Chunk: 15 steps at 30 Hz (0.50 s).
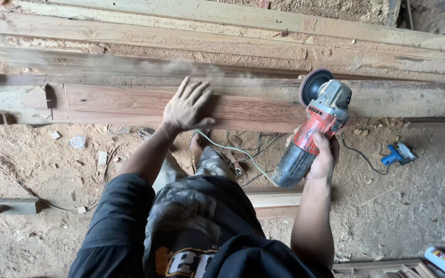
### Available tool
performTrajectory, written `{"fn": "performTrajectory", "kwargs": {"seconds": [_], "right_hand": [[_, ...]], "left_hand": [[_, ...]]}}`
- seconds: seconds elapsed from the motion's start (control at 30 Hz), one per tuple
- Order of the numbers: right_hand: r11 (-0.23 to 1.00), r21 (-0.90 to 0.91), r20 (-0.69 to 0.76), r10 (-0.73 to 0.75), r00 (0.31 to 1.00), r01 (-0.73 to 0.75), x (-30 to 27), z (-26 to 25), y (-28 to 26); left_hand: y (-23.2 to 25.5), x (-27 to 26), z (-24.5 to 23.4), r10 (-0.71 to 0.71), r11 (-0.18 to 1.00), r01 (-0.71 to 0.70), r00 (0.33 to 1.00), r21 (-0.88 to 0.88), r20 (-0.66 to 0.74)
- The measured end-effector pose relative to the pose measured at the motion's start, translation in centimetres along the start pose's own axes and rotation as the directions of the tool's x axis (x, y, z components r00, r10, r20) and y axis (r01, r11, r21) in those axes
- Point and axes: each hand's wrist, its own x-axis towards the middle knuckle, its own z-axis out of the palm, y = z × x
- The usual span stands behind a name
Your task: The person uses an angle grinder with a sanding disc to smooth the surface of a long wooden plank. They move the tool along the length of the plank, then flip it over to sand the other side before placing it on the floor.
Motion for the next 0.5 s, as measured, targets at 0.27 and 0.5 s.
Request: {"fn": "performTrajectory", "kwargs": {"seconds": [0.27,0.5], "right_hand": [[0.995,-0.091,0.137,-0.027,0.990,0.040,-0.4,1.8,-0.5],[0.991,-0.066,0.187,-0.101,0.977,0.115,-1.1,3.1,1.8]], "left_hand": [[1.2,0.0,2.1,-0.001,0.998,-0.002,0.999,0.065,0.043],[-1.8,-1.7,-0.2,-0.082,0.994,0.071,0.987,0.077,0.141]]}}
